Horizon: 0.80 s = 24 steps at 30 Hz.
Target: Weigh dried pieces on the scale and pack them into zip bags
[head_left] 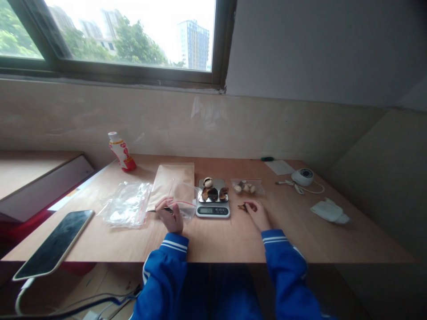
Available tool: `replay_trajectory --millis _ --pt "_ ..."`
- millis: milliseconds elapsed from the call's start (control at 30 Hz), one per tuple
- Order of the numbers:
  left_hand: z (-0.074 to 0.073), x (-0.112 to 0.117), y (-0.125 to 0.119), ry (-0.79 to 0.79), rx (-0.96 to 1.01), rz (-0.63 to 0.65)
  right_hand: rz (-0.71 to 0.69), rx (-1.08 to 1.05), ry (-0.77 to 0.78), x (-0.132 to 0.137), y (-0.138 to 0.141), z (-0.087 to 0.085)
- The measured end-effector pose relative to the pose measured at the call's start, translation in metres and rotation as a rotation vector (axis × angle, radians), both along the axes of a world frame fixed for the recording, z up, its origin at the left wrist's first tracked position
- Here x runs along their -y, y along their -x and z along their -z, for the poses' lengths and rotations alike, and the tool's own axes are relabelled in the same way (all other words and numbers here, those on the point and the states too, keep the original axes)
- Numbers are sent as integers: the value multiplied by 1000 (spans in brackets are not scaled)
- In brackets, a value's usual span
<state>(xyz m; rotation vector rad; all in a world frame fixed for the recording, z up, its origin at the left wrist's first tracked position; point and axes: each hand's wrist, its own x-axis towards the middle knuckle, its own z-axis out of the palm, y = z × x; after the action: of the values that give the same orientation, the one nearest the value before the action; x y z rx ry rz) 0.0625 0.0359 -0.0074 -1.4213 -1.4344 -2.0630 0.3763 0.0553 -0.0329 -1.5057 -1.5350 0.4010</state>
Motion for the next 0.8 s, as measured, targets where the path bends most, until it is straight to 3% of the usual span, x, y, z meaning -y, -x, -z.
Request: replay_trajectory --millis 233,333,400,500,633,800 --pt "1 0 0 10 -15 0 -19 -13 17 0 -1 3" --pt "1 -1 0 18 -13 -7 -36 -117 53 1 0 1" --pt "1 -1 0 18 -4 -3 -29 -240 60 0 4 -9" --pt "2 -1 -1 10 -10 19 -16 -348 -19 -14 20 -37" --pt "3 -1 -1 15 -7 25 -120 -224 -96 -54 59 -72" --pt "6 -1 1 28 27 10 -126 79 37 -91 96 -69"
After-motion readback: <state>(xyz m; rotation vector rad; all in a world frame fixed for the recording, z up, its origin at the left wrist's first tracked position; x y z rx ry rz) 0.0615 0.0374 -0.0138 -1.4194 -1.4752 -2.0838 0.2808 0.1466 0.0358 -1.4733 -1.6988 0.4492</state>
